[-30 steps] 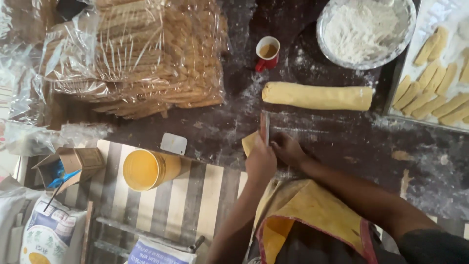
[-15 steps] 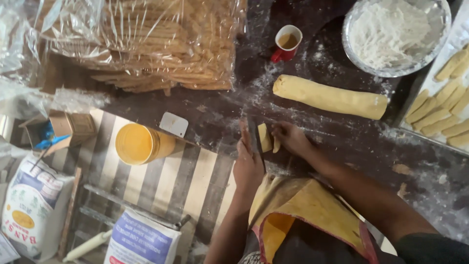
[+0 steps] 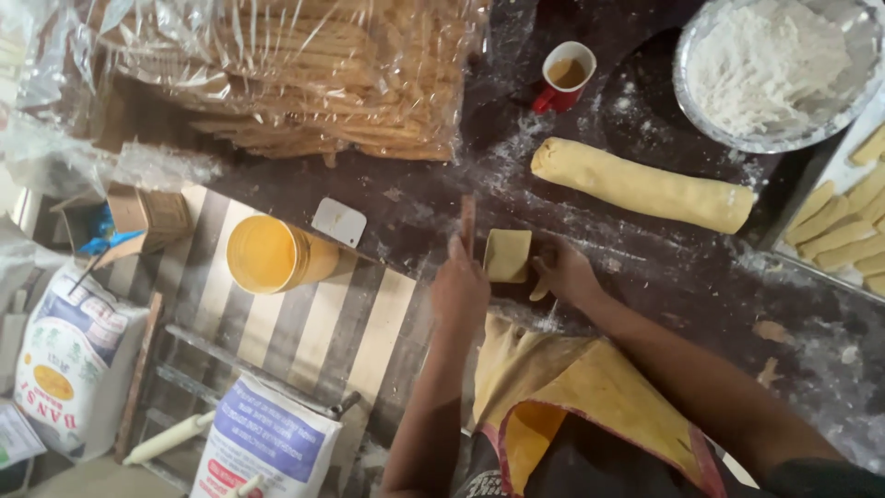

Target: Rolling and cutting dough to prepare bread sticks in a bakery.

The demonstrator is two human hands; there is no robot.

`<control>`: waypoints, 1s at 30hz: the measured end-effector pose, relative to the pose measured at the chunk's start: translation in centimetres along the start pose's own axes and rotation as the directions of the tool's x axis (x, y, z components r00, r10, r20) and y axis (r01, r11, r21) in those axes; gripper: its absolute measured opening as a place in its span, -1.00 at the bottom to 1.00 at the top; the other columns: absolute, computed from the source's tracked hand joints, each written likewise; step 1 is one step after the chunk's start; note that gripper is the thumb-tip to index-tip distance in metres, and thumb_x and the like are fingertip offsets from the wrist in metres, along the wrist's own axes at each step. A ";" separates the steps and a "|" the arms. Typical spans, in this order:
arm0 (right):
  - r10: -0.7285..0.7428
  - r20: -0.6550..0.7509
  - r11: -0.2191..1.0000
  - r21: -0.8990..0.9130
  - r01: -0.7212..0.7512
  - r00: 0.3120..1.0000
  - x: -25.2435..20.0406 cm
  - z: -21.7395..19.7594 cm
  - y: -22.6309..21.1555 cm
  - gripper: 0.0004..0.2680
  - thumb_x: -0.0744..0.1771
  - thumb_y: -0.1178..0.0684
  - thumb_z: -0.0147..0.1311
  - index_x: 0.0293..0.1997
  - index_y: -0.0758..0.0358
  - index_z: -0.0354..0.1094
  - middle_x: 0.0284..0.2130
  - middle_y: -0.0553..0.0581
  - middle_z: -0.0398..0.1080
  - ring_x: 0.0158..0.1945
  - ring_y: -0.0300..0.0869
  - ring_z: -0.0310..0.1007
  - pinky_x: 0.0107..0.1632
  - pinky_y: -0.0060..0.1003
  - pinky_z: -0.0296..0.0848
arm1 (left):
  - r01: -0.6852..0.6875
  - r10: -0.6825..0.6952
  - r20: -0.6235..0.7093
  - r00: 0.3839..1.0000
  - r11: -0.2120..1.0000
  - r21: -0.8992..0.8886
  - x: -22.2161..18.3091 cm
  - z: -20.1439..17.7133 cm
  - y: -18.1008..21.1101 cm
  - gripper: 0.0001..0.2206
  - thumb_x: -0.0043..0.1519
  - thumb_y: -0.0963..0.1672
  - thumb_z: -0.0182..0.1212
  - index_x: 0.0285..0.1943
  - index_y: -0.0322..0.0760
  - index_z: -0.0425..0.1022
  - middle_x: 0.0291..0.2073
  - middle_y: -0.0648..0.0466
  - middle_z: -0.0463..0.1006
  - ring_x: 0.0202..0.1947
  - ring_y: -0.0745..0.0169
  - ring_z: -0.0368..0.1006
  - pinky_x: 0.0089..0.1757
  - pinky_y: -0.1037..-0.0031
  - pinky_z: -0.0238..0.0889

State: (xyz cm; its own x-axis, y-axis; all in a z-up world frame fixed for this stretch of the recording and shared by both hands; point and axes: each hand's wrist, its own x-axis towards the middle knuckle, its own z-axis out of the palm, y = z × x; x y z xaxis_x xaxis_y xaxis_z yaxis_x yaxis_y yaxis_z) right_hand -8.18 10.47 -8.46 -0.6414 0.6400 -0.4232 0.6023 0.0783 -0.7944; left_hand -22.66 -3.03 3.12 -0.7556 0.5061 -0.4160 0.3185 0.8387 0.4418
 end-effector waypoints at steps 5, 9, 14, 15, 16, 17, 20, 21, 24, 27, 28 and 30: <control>-0.026 -0.061 0.995 -0.093 0.020 0.998 0.7 -0.9 0.9 -0.64 0.32 -0.03 0.17 0.23 0.20 0.32 -0.17 0.33 0.52 -0.10 0.12 0.56 -0.06 -0.04 0.51 | -0.089 0.087 -0.022 0.996 0.991 -0.105 -1.0 -0.2 -0.6 -0.42 0.27 -0.12 0.04 0.48 -0.41 0.01 -0.19 -0.34 0.61 -0.24 -0.39 0.57 -0.22 -0.05 0.40; -0.062 -0.004 0.991 -0.123 0.061 0.998 2.1 -0.7 -0.3 -0.67 0.32 -0.02 0.12 0.23 0.17 0.35 -0.18 0.34 0.52 -0.12 0.18 0.55 -0.07 -0.01 0.51 | -0.017 0.029 0.133 0.991 0.996 -0.089 -2.2 0.7 2.6 -0.40 0.28 -0.11 -0.03 0.53 -0.34 -0.07 -0.21 -0.35 0.59 -0.26 -0.34 0.59 -0.23 0.01 0.46; -0.143 -0.006 0.983 -0.120 0.141 0.990 2.6 -0.6 -1.4 -0.68 0.31 -0.01 0.11 0.19 0.19 0.40 -0.11 0.33 0.52 -0.07 0.19 0.55 -0.04 -0.02 0.51 | -0.118 0.122 0.101 0.987 0.992 -0.040 -2.4 3.2 3.0 -0.43 0.29 -0.11 -0.02 0.49 -0.44 0.03 -0.23 -0.34 0.61 -0.26 -0.37 0.57 -0.19 -0.04 0.40; -0.142 0.004 0.984 -0.110 0.142 0.990 2.6 -0.7 -1.8 -0.68 0.30 -0.01 0.11 0.18 0.19 0.40 -0.10 0.31 0.51 -0.07 0.17 0.56 -0.04 -0.04 0.51 | -0.145 0.146 0.088 0.985 0.989 -0.018 -2.2 3.8 2.8 -0.43 0.30 -0.10 -0.03 0.48 -0.48 0.03 -0.22 -0.34 0.61 -0.26 -0.36 0.57 -0.20 -0.04 0.41; -0.141 0.004 0.984 -0.108 0.140 0.990 2.6 -0.6 -1.8 -0.68 0.30 -0.01 0.11 0.18 0.19 0.40 -0.10 0.31 0.51 -0.07 0.17 0.56 -0.04 -0.04 0.51 | -0.144 0.145 0.089 0.985 0.989 -0.017 -2.3 3.7 3.0 -0.43 0.30 -0.10 -0.03 0.48 -0.48 0.03 -0.22 -0.34 0.61 -0.26 -0.36 0.57 -0.20 -0.04 0.41; -0.137 0.003 0.985 -0.108 0.136 0.991 2.7 -0.6 -1.8 -0.68 0.31 -0.01 0.10 0.18 0.18 0.40 -0.07 0.30 0.51 -0.06 0.16 0.56 -0.03 -0.05 0.52 | -0.134 0.133 0.096 0.986 0.991 -0.002 -2.3 3.6 3.2 -0.44 0.29 -0.10 -0.02 0.48 -0.46 0.04 -0.23 -0.34 0.61 -0.25 -0.36 0.57 -0.18 -0.05 0.40; -0.129 0.008 0.983 -0.134 0.129 0.992 2.4 -0.6 -2.2 -0.72 0.33 -0.01 0.09 0.15 0.17 0.43 -0.03 0.28 0.50 -0.04 0.15 0.54 -0.01 -0.05 0.51 | -0.104 0.100 0.138 0.985 0.994 0.022 -2.2 3.9 3.5 -0.42 0.29 -0.10 -0.02 0.49 -0.46 0.03 -0.24 -0.34 0.61 -0.23 -0.35 0.58 -0.14 -0.03 0.40; -0.132 0.010 0.978 -0.160 0.132 0.991 2.2 -0.7 -2.5 -0.75 0.35 0.00 0.08 0.12 0.16 0.45 -0.02 0.27 0.50 -0.02 0.15 0.54 0.01 -0.05 0.50 | -0.089 0.083 0.168 0.982 0.996 0.029 -2.1 4.1 3.5 -0.41 0.30 -0.10 -0.03 0.50 -0.48 0.00 -0.23 -0.34 0.61 -0.22 -0.33 0.59 -0.13 0.00 0.42; -0.174 0.039 0.966 -0.189 0.178 0.984 1.8 -2.0 -4.3 -0.76 0.31 0.00 0.13 0.05 0.17 0.47 -0.04 0.25 0.51 -0.02 0.15 0.54 -0.01 -0.05 0.51 | -0.038 0.051 0.168 0.984 0.996 -0.083 0.0 5.0 4.7 -0.55 0.31 -0.11 -0.01 0.39 -0.34 0.17 -0.17 -0.32 0.62 -0.17 -0.36 0.57 -0.10 -0.03 0.40; -0.230 0.061 0.939 -0.248 0.238 0.971 1.6 -1.7 -3.8 -0.64 0.18 -0.01 0.26 0.04 0.18 0.43 -0.10 0.24 0.53 -0.07 0.15 0.54 -0.07 -0.04 0.52 | -0.078 0.082 0.100 0.992 0.996 -0.048 2.9 5.3 5.9 -0.45 0.33 -0.11 -0.03 0.51 -0.34 -0.03 -0.16 -0.33 0.62 -0.17 -0.36 0.58 -0.14 -0.02 0.42; -0.250 0.045 0.933 -0.257 0.254 0.967 2.1 -1.5 -2.9 -0.64 0.18 -0.01 0.26 0.04 0.18 0.43 -0.10 0.24 0.53 -0.07 0.15 0.54 -0.07 -0.04 0.52 | -0.097 0.101 0.081 0.992 0.994 -0.056 2.7 5.1 5.8 -0.45 0.33 -0.11 -0.03 0.51 -0.34 -0.03 -0.16 -0.33 0.62 -0.17 -0.36 0.58 -0.14 -0.02 0.42; -0.198 0.004 0.956 -0.221 0.194 0.980 2.9 -0.9 -0.9 -0.64 0.20 -0.06 0.28 0.07 0.16 0.42 -0.17 0.22 0.56 -0.10 0.15 0.55 -0.07 -0.03 0.51 | -0.089 0.097 0.094 0.991 0.992 -0.085 1.9 4.9 5.2 -0.42 0.28 -0.08 0.05 0.50 -0.20 0.00 -0.13 -0.33 0.59 -0.15 -0.42 0.55 -0.13 -0.08 0.35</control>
State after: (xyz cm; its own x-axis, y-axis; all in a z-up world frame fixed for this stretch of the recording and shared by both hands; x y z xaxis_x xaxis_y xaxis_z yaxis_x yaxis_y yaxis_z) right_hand -10.11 12.94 -8.59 -0.7500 0.6084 -0.2593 0.5562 0.3681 -0.7451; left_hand -19.66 3.29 0.73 -0.6638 0.6015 -0.4444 0.3345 0.7703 0.5429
